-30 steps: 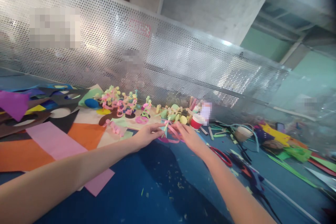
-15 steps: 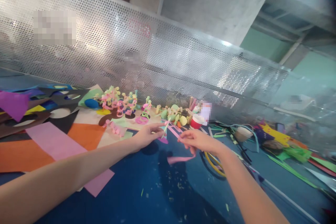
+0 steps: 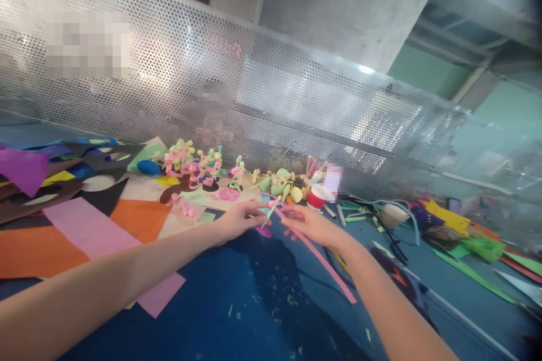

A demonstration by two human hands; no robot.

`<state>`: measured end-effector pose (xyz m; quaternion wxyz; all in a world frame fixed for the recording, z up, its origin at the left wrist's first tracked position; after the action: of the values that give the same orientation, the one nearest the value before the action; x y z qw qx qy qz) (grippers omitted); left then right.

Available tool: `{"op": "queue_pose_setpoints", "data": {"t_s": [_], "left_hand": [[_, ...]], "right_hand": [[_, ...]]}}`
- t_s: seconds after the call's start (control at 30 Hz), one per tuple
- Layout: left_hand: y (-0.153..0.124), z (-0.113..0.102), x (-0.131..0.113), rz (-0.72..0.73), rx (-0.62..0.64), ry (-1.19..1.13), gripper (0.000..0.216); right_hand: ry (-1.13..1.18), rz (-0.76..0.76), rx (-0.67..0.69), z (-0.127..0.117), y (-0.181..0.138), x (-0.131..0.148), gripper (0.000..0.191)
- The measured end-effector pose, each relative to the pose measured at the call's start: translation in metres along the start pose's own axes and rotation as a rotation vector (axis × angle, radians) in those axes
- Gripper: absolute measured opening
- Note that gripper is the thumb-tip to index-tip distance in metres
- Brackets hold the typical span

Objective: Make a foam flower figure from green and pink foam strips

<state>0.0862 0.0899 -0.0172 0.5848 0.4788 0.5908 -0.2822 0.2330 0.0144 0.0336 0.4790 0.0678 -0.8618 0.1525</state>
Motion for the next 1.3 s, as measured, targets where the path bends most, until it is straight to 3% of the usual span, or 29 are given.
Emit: {"op": "queue_pose_setpoints", "data": {"t_s": [0.13, 0.47, 0.77, 1.17, 1.3], "left_hand": [[0.001, -0.001, 0.001, -0.001, 0.003, 0.045, 0.050], [0.000, -0.001, -0.001, -0.003, -0.018, 0.043, 0.048], [-0.001, 0.000, -0.007, 0.020, -0.019, 0.032, 0.049], [-0.001, -0.003, -0.003, 0.001, -0.054, 0.044, 0.049], [-0.001, 0.001, -0.005, 0.013, -0.009, 0.031, 0.050]], "right_hand": [[0.040, -0.144, -0.064, 0.010, 0.011, 0.006, 0.028], [-0.041, -0.182, -0.288, 0.010, 0.013, 0.010, 0.021], [0.064, -0.185, -0.271, 0.012, 0.017, 0.006, 0.031], [0.082, -0.223, -0.308, 0.013, 0.015, 0.009, 0.024], [0.098, -0.221, -0.315, 0.015, 0.016, 0.005, 0.025]]}}
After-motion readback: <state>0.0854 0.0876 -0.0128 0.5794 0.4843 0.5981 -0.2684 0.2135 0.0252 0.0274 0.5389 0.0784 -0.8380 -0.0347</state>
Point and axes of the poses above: each hand's wrist, its own y-axis towards the middle knuckle, its own z-axis out of the palm, x = y × z, the point moved 5 cm from there along y, towards the middle knuckle, and after that the axes turned 15 degrees about x, right-handed, at the moved point
